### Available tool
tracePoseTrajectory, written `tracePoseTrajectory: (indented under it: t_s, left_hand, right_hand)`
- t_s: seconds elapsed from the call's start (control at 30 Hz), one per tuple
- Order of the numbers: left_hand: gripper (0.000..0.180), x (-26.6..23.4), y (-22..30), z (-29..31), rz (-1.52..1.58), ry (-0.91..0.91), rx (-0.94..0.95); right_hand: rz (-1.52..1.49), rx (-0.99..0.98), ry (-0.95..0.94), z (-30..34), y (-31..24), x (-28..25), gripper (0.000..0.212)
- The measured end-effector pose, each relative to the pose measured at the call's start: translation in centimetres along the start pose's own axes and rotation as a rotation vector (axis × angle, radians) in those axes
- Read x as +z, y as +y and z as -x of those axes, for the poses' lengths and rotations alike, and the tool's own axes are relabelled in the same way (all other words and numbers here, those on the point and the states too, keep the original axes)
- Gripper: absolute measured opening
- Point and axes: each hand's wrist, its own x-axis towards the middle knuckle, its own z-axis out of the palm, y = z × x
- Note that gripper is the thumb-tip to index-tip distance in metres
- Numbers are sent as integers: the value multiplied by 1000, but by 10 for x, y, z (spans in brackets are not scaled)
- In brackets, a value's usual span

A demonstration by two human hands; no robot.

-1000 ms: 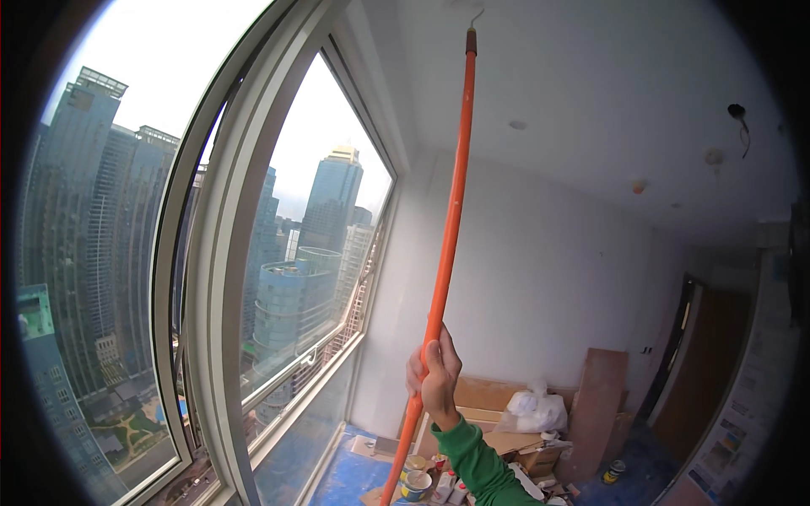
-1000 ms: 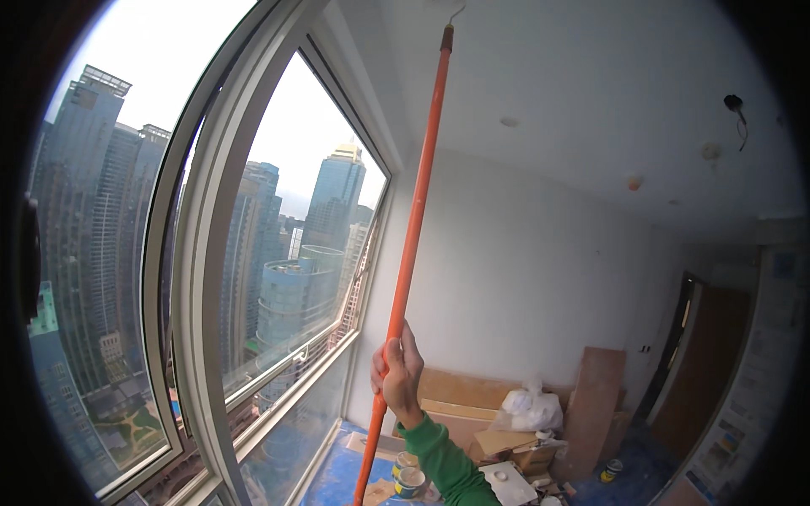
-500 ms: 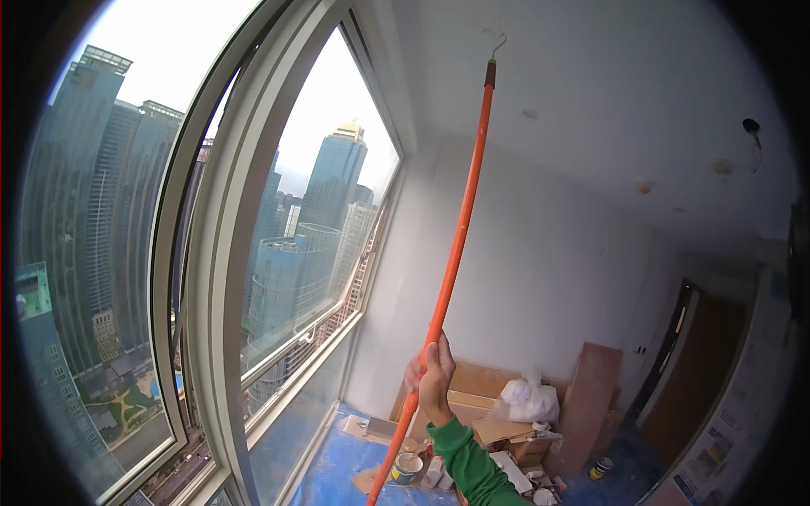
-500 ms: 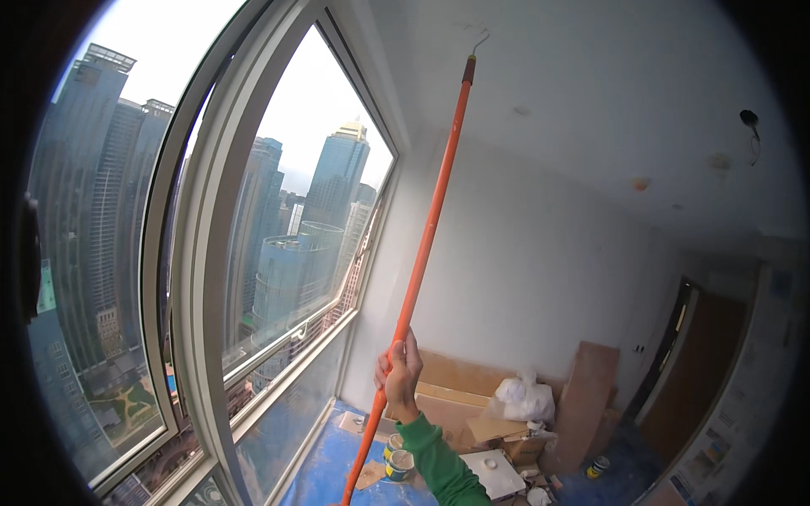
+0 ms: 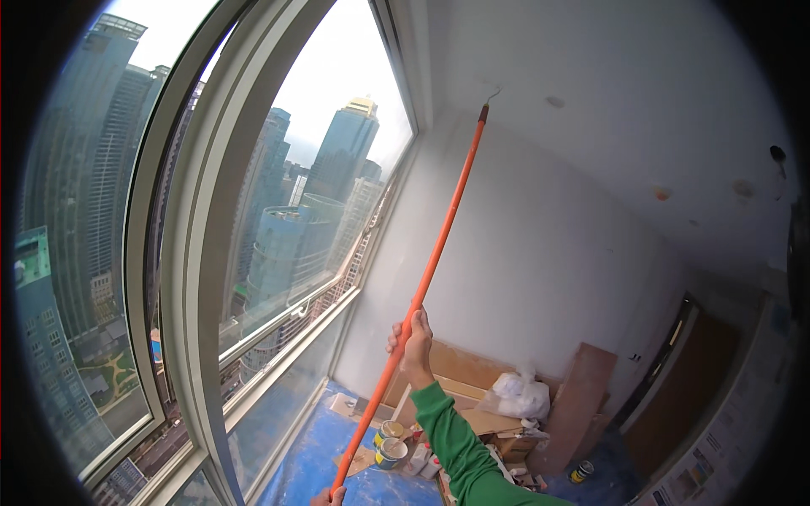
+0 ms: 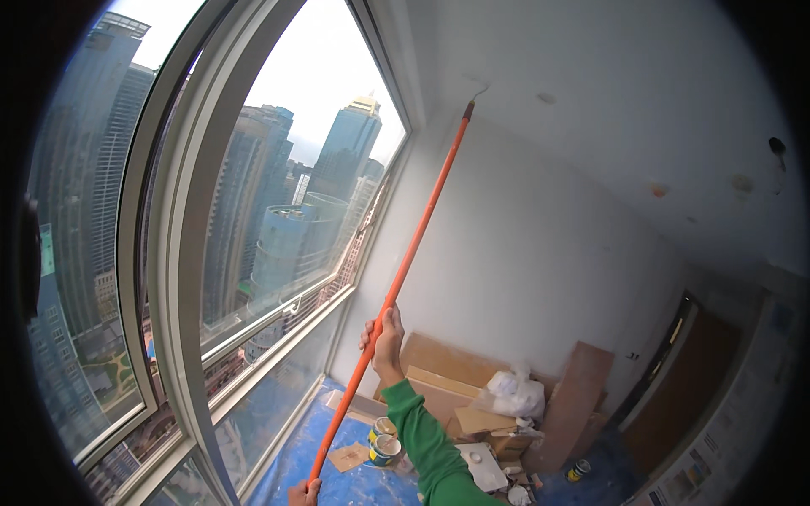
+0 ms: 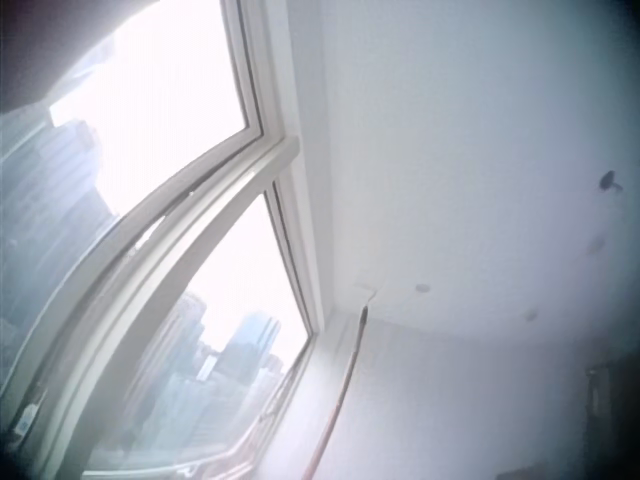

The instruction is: The person uses a paint roller on an extension pole to apply white paint to the ceiling. They dip the roller into a paint bucket on the floor and move around the room to cover different sections of the ceiling.

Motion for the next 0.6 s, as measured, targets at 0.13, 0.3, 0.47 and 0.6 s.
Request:
tracePoseTrajectory:
  t_s: [0.13, 0.3, 0.47, 0.6]
  left_hand:
    - [62, -9, 75, -29, 23, 48, 4]
    - [51, 5, 96, -97, -17, 84, 34]
    - [58, 14, 134, -159, -13, 231, 174]
    - [58, 14, 159, -184, 23, 252, 184]
  right_hand:
    - [-11, 55, 18, -21, 32, -3, 38]
    - [14, -5, 27, -94, 18, -3, 35]
    - [20, -43, 23, -164, -1, 5, 27]
    - [17, -37, 12, -208, -4, 2, 23]
